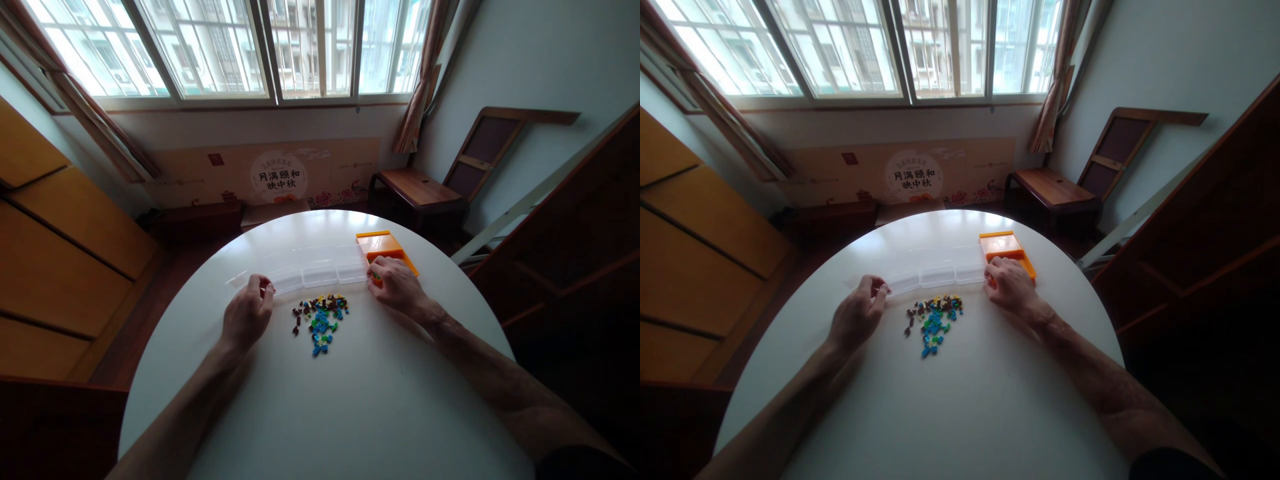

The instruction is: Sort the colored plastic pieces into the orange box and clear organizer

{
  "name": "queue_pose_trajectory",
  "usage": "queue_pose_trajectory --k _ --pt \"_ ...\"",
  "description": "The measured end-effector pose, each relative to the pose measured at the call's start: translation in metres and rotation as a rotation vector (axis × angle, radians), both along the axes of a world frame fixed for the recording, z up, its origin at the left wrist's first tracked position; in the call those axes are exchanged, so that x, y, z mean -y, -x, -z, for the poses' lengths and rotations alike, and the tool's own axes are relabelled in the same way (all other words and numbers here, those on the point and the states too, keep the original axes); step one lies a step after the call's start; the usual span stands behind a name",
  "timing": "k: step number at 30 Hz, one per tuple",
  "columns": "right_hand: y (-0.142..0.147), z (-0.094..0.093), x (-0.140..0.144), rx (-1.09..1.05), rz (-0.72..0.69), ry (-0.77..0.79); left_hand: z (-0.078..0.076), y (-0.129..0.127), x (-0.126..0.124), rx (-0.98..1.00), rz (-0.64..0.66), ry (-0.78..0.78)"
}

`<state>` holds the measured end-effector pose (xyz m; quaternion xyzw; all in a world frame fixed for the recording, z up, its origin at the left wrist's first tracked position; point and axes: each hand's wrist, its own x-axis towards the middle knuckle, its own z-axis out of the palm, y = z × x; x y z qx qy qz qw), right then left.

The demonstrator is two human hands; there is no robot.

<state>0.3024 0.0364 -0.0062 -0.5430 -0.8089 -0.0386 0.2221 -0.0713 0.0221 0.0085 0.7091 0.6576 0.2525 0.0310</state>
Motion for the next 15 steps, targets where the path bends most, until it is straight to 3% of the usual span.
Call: queue_pose_trajectory --k 8,12,15 --pt "0.0017 -0.0007 -0.0001 -0.037 0.034 -0.031 0.0012 0.0014 -0.0010 -0.105 0.028 -0.114" --pt "0.0025 -0.0021 -0.0001 -0.093 0.071 -0.074 -0.0032 -0.0001 0.0002 -0.084 0.205 -0.241" --pt "0.0060 -0.0049 0.0031 -0.161 0.018 -0.109 -0.0039 -0.0080 0.0061 -0.016 0.333 -0.257"
